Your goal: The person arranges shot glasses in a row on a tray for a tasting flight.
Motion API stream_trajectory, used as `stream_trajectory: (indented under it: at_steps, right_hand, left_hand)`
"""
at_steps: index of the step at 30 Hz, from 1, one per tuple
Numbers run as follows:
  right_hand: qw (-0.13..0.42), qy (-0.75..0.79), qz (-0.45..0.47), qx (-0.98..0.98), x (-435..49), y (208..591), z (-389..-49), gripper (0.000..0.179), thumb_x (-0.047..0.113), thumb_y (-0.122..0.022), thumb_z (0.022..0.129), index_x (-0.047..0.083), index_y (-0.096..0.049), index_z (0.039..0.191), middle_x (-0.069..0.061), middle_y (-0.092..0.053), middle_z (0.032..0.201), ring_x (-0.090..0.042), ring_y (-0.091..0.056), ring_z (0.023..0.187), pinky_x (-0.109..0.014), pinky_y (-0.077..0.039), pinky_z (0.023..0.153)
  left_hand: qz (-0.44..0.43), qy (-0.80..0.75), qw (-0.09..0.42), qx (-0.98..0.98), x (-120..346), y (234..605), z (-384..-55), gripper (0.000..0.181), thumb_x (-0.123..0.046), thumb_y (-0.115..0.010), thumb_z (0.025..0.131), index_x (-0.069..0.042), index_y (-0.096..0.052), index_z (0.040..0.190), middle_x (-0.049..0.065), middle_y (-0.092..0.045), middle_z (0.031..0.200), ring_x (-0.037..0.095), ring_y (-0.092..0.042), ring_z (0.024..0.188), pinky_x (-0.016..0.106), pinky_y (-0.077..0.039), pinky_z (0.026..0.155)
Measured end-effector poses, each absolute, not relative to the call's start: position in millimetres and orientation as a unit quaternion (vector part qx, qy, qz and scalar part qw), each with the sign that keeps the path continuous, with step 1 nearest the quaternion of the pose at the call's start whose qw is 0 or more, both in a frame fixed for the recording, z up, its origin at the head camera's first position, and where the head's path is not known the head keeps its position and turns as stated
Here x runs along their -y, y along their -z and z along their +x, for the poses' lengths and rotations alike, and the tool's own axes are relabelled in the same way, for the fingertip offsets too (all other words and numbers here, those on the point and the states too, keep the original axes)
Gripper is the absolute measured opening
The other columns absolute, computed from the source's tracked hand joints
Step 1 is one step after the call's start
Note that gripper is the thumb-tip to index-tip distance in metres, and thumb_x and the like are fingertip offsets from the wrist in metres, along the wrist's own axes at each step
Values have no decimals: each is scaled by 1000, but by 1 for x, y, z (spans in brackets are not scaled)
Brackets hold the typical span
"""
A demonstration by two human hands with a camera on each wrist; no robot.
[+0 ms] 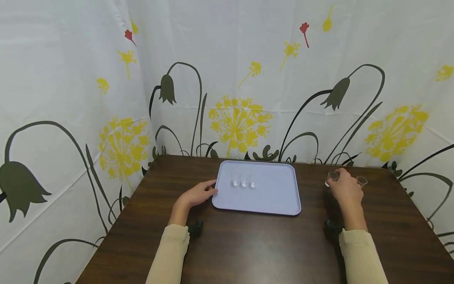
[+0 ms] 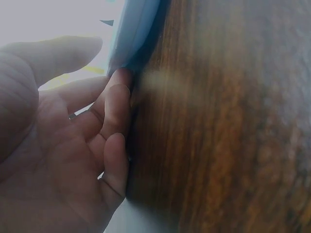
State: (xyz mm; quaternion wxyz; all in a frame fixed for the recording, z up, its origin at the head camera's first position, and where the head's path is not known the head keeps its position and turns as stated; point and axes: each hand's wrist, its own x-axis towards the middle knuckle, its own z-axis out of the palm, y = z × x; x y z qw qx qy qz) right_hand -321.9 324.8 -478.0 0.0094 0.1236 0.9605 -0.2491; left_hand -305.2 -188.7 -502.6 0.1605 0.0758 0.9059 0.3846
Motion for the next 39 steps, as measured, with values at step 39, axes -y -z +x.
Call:
stream_trajectory:
  at_steps: [39]
  right_hand:
    - [-70,228,42,-970,-259,458,-316,51,27,-62,98,7,-60,145,-18,-78,112,-43,-71,90,-59,-48,68]
  left_hand:
    - [89,-389,151,-904,190,505,-308,59,-18,-62,108,-3,-46,162,2,-55,92,14,-43,68,30,-38,67]
